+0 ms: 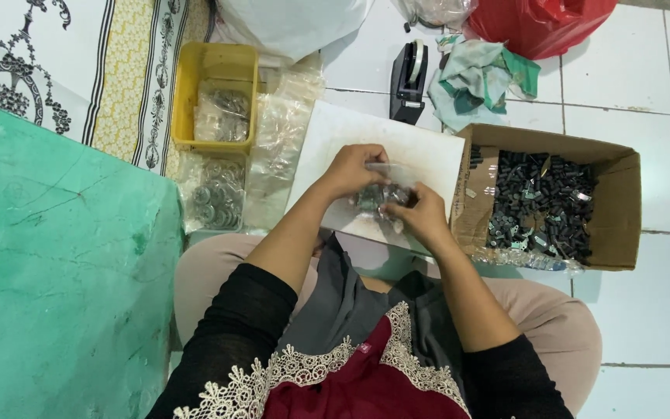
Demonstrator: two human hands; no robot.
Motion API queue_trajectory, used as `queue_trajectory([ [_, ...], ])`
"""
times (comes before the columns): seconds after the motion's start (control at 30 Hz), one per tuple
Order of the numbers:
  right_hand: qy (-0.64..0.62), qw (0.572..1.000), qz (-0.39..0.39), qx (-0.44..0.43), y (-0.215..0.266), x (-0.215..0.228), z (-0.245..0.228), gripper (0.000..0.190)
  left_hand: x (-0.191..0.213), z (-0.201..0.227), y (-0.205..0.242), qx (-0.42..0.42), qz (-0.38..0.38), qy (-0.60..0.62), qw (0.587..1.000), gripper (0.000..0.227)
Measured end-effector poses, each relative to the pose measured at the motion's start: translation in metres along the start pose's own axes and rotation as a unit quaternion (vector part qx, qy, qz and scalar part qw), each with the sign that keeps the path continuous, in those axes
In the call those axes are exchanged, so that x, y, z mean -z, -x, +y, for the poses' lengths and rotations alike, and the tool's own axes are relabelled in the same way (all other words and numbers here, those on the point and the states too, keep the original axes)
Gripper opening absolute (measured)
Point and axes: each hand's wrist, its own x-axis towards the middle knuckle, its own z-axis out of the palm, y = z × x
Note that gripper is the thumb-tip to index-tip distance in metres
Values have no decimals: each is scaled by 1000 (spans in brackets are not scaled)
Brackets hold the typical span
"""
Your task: The person sits on the floor and sorts small black and green components from a cardboard box onto a white board. They pick up items by hand, separate them, and place them into a plastic bag or back into the box.
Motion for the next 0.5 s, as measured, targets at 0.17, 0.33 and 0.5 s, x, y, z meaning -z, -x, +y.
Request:
queue_trajectory([
  [0.17,10,974,145,176,-6,13,-3,32,16,20,5,-95,49,85,991,19],
  [0.33,178,903,167,355,1,15,-1,35,35,13,4,-112,124,16,986,37],
  [0.5,76,952,138,263,-12,1,30,18,46,1,7,156,144,-143,967,33],
])
